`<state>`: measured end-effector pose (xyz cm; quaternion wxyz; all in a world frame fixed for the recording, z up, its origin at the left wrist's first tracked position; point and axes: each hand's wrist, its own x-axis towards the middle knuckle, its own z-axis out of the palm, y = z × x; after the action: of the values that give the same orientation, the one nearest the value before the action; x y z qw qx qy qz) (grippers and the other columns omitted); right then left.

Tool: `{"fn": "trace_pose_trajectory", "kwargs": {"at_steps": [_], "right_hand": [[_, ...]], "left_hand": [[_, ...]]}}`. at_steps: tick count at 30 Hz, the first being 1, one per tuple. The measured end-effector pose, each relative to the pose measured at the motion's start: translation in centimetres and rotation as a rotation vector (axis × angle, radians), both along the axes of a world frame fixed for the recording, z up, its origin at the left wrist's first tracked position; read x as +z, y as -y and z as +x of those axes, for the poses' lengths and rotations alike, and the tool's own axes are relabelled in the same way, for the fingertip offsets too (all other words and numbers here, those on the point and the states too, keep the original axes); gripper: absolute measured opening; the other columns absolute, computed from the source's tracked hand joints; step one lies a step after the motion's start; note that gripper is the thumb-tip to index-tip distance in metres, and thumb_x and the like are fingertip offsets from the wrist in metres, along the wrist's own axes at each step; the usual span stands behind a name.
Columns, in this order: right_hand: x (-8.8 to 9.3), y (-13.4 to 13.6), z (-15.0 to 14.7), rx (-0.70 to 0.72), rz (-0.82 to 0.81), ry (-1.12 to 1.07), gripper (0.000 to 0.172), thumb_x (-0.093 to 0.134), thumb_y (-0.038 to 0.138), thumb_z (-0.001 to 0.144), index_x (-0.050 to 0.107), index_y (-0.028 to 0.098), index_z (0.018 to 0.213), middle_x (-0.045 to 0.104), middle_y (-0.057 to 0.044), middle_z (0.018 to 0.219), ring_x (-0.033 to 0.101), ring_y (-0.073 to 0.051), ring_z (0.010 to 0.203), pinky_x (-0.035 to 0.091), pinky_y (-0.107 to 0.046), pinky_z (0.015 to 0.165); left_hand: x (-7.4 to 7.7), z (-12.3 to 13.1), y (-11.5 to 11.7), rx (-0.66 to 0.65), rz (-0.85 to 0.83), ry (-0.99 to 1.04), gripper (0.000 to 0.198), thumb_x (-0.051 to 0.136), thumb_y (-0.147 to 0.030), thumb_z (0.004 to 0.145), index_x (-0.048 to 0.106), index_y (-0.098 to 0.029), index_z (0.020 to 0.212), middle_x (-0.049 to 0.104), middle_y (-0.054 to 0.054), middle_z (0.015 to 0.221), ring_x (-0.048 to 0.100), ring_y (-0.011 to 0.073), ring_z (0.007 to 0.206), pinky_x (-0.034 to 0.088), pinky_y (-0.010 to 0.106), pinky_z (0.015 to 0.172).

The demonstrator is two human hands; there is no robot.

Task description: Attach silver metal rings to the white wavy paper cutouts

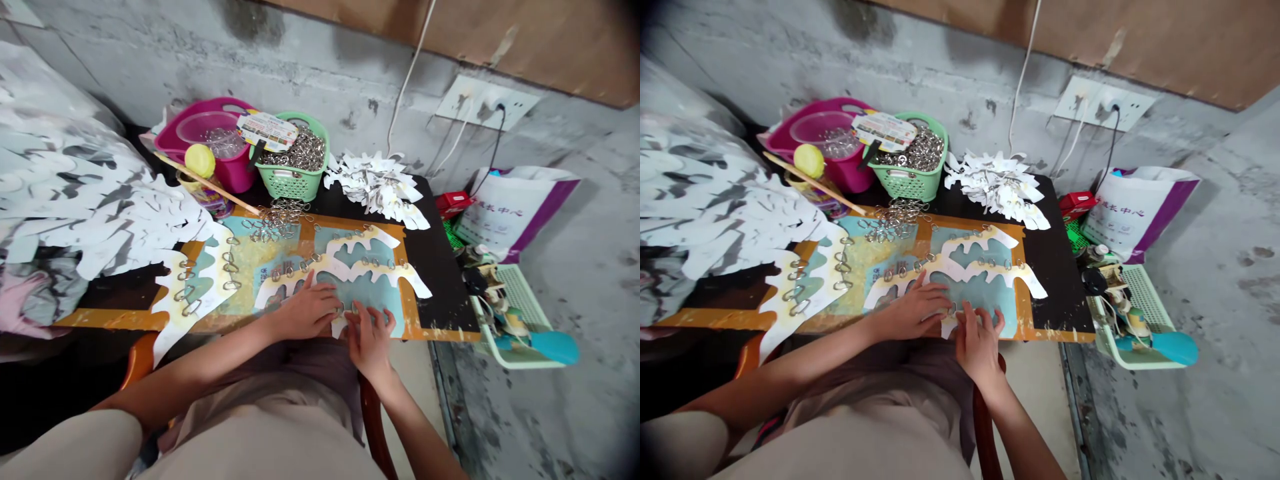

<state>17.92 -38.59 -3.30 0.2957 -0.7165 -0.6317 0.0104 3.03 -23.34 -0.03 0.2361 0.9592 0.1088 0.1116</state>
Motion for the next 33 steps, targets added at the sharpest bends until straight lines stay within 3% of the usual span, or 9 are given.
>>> {"fn": "trace_pose_trajectory", "kwargs": {"at_steps": [5,8,11,15,18,21,23,28,33], "right_hand": [[-0.1,-0.2,0.5,0.026,-0.011,-0.054,0.055,0.047,0.010,0.089,0.035,0.020,0.141,0.073,-0.007,0.099,0.053,-0.031,0.108,0.018,-0.058,0.106],[-0.2,-0.1,0.6,0.021,-0.013,-0.058,0.050,0.047,0.011,0.090,0.039,0.019,0.139,0.073,-0.007,0.099,0.052,-0.031,0.109,0.018,-0.057,0.106],[-0.2,0.1,0.6,0.024,-0.031,-0.039,0.040,0.049,0.016,0.093,0.048,0.020,0.133,0.072,-0.007,0.100,0.052,-0.030,0.107,0.019,-0.056,0.106],[0.0,0.3,0.4,0.052,-0.077,-0.006,0.026,0.052,0.023,0.097,0.062,0.024,0.121,0.070,-0.004,0.105,0.049,-0.028,0.105,0.022,-0.053,0.104],[0.1,0.4,0.3,0.079,-0.082,-0.002,0.026,0.054,0.027,0.097,0.064,0.026,0.121,0.068,-0.004,0.113,0.047,-0.028,0.106,0.023,-0.052,0.104],[0.2,0.5,0.5,0.100,-0.071,-0.006,0.027,0.054,0.028,0.098,0.064,0.027,0.123,0.067,-0.003,0.117,0.046,-0.028,0.108,0.023,-0.053,0.104],[0.1,0.7,0.6,0.117,-0.068,-0.010,0.028,0.053,0.029,0.098,0.064,0.027,0.123,0.066,-0.002,0.119,0.046,-0.029,0.108,0.024,-0.053,0.103],[0.2,1.0,1.0,0.162,-0.091,-0.007,0.030,0.052,0.032,0.099,0.061,0.029,0.127,0.065,-0.002,0.123,0.047,-0.028,0.110,0.022,-0.053,0.106],[0.1,1.0,1.0,0.146,-0.094,-0.044,0.034,0.050,0.032,0.098,0.055,0.020,0.129,0.065,-0.007,0.120,0.049,-0.028,0.114,0.017,-0.056,0.112]], "left_hand": [[0.1,2.1,-1.7,-0.046,0.063,-0.043,0.012,0.060,-0.025,0.090,0.070,-0.019,0.091,0.054,0.013,0.124,0.050,0.0293,0.118,0.032,0.051,0.109],[0.5,3.0,-2.0,-0.138,0.095,-0.065,0.009,0.064,-0.021,0.086,0.071,-0.017,0.082,0.053,0.014,0.128,0.047,0.0321,0.122,0.031,0.053,0.109],[0.6,2.4,-1.3,-0.185,0.281,-0.018,0.011,0.060,-0.015,0.087,0.070,-0.015,0.088,0.054,0.015,0.129,0.044,0.0311,0.127,0.024,0.054,0.114],[-0.4,0.0,0.6,-0.158,0.471,0.034,0.020,0.052,-0.011,0.090,0.067,-0.014,0.104,0.058,0.013,0.127,0.048,0.0268,0.126,0.019,0.055,0.118],[-0.8,-1.4,1.2,-0.059,0.389,0.043,0.017,0.055,-0.016,0.091,0.065,-0.016,0.105,0.056,0.014,0.131,0.047,0.0280,0.128,0.020,0.058,0.117],[0.0,-1.3,0.8,0.033,0.247,0.019,0.037,0.060,-0.023,0.088,0.057,-0.016,0.124,0.035,0.020,0.151,0.037,0.0345,0.137,0.026,0.062,0.112],[0.6,-0.4,0.0,0.001,0.216,0.000,0.038,0.060,-0.020,0.087,0.058,-0.018,0.125,0.026,0.019,0.157,0.031,0.0366,0.141,0.028,0.063,0.111],[0.7,2.0,-1.6,-0.147,0.215,-0.042,0.006,0.065,-0.019,0.086,0.070,-0.018,0.084,0.037,0.010,0.154,0.028,0.0350,0.144,0.017,0.063,0.117],[-0.6,1.4,-1.0,-0.201,0.347,0.061,0.012,0.059,-0.011,0.088,0.069,-0.018,0.086,0.054,0.011,0.140,0.035,0.0276,0.142,0.005,0.063,0.120]]}}
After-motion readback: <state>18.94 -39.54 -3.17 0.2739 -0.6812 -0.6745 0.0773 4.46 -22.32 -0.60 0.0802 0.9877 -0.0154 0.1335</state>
